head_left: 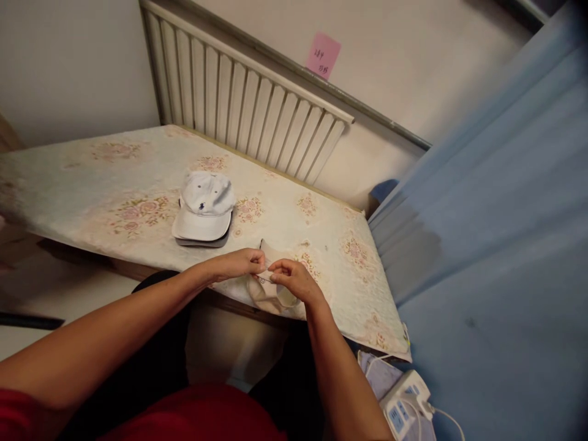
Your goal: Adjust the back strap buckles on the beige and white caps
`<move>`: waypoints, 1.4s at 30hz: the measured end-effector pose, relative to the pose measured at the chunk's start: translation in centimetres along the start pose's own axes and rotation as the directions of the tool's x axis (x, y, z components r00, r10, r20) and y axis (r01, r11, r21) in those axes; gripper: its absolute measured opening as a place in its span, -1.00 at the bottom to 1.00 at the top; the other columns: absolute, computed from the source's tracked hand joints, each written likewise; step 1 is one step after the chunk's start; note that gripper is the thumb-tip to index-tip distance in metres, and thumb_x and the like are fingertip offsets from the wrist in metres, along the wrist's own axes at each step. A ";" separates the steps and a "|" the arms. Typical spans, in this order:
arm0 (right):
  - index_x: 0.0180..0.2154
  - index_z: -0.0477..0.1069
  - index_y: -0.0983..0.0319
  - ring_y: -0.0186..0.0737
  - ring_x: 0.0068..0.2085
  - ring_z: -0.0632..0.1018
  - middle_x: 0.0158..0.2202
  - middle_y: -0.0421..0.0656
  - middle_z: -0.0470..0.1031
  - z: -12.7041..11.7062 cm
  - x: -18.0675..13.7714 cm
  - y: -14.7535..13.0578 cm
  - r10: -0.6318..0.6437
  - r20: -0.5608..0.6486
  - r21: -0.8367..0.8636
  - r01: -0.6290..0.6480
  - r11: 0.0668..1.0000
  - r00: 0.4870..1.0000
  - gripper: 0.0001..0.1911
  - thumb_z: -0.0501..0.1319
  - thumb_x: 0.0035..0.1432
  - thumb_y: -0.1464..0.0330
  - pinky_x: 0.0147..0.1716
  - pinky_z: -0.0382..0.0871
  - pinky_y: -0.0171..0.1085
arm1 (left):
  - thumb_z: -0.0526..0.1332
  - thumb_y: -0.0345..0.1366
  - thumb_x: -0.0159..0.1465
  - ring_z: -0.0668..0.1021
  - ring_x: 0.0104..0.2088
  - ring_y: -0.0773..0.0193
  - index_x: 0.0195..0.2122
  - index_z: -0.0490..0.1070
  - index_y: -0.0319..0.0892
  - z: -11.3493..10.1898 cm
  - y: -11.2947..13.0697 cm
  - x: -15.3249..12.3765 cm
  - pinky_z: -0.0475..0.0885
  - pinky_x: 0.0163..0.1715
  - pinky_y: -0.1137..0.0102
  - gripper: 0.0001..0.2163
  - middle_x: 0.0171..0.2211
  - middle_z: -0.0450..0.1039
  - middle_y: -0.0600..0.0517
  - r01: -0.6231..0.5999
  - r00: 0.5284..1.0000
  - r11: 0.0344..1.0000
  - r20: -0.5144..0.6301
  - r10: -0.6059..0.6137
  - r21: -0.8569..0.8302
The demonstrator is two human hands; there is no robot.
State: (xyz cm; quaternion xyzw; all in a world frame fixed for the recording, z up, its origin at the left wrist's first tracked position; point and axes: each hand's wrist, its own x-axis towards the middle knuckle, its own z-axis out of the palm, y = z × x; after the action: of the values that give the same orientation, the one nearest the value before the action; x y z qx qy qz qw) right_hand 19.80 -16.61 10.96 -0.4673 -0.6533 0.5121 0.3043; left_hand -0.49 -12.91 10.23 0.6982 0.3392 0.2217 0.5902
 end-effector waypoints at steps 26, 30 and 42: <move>-0.39 0.42 0.24 -0.40 -0.53 0.27 -0.56 -0.31 0.31 0.8 -0.7 -0.5 0.028 -0.048 -0.067 -0.031 0.997 0.998 -0.85 0.23 -0.08 0.33 -0.50 0.10 -0.38 | 0.18 -0.23 0.09 0.24 -0.45 0.35 -0.47 0.27 -0.18 0.3 -0.3 0.0 0.09 -0.44 0.46 -0.86 -0.50 0.18 0.14 -0.042 0.998 0.999 0.055 0.042 -0.015; -0.39 0.39 0.24 -0.39 -0.52 0.25 -0.56 -0.32 0.28 1.2 -0.8 -0.5 0.008 -0.094 -0.147 -0.022 0.989 0.996 -0.88 0.16 -0.07 0.38 -0.51 0.09 -0.38 | 0.18 -0.22 0.09 0.24 -0.45 0.35 -0.47 0.26 -0.18 0.3 -0.5 0.1 0.09 -0.44 0.45 -0.85 -0.51 0.17 0.15 -0.059 0.996 0.998 0.070 0.060 -0.013; -0.39 0.38 0.24 -0.41 -0.52 0.25 -0.55 -0.32 0.26 1.2 -0.8 0.0 0.001 -0.066 -0.082 -0.006 0.997 0.998 -0.87 0.18 -0.05 0.34 -0.51 0.09 -0.39 | 0.18 -0.26 0.07 0.25 -0.46 0.34 -0.46 0.27 -0.17 0.3 -0.6 0.0 0.10 -0.44 0.45 -0.88 -0.50 0.19 0.13 -0.041 0.997 0.999 0.063 0.042 -0.016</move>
State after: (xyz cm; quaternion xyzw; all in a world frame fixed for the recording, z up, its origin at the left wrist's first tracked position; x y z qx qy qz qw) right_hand 19.06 -17.76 10.72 -0.4972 -0.6626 0.4697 0.3052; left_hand -0.42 -13.09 9.63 0.7074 0.3043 0.2142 0.6010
